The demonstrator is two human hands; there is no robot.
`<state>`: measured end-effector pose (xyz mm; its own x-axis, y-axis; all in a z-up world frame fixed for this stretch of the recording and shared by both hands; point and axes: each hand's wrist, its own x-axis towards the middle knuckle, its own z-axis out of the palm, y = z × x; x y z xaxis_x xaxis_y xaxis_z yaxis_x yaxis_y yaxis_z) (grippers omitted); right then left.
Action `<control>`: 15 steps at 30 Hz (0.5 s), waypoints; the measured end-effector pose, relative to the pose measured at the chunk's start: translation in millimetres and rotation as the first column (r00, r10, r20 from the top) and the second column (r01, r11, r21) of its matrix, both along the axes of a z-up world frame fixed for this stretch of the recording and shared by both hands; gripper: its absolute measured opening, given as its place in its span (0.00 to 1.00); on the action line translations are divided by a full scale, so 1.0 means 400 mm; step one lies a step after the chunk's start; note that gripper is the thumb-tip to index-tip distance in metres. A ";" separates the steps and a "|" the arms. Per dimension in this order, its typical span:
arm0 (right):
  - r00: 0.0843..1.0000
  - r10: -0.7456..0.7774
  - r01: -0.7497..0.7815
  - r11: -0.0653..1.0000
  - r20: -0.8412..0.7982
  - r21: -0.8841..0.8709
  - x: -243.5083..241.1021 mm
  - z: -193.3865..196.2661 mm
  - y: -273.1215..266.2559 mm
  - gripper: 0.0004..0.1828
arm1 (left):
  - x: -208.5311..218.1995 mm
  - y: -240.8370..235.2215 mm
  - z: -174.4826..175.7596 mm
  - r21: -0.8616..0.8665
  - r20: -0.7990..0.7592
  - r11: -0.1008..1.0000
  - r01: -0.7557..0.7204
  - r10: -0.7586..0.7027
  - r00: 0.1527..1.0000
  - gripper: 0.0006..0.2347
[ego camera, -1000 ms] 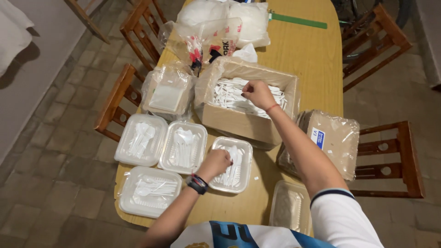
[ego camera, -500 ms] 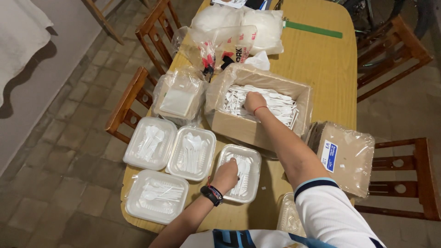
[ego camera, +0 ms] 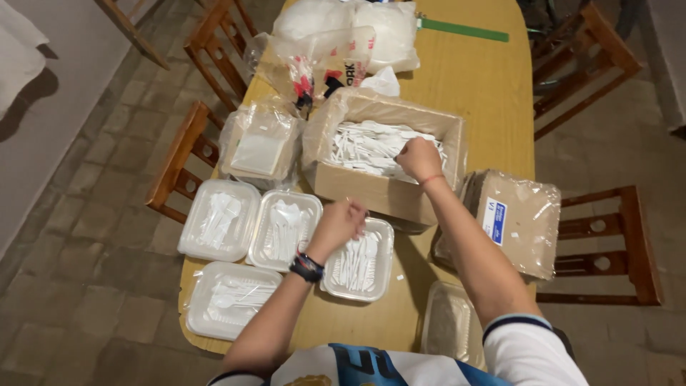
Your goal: The person picks up plastic spoons from a cardboard box and puts them into clear plastic containers and small plastic bags.
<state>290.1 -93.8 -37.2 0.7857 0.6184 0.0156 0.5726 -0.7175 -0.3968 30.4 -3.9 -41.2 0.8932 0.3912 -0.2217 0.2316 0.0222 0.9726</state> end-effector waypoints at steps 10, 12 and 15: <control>0.948 -0.066 0.227 0.828 -0.313 0.512 -0.323 0.034 -0.177 0.05 | 0.132 -0.009 -0.020 -0.209 0.175 0.968 -0.140 0.178 0.968 0.10; 0.911 -0.042 0.265 0.823 -0.411 0.503 -0.352 0.020 -0.182 0.07 | 0.147 -0.011 -0.079 -0.214 0.230 0.964 -0.161 0.210 0.950 0.09; 0.826 -0.003 0.363 0.768 -0.564 0.528 -0.365 -0.029 -0.181 0.07 | 0.136 -0.014 -0.069 -0.238 0.190 0.957 -0.164 0.211 0.959 0.07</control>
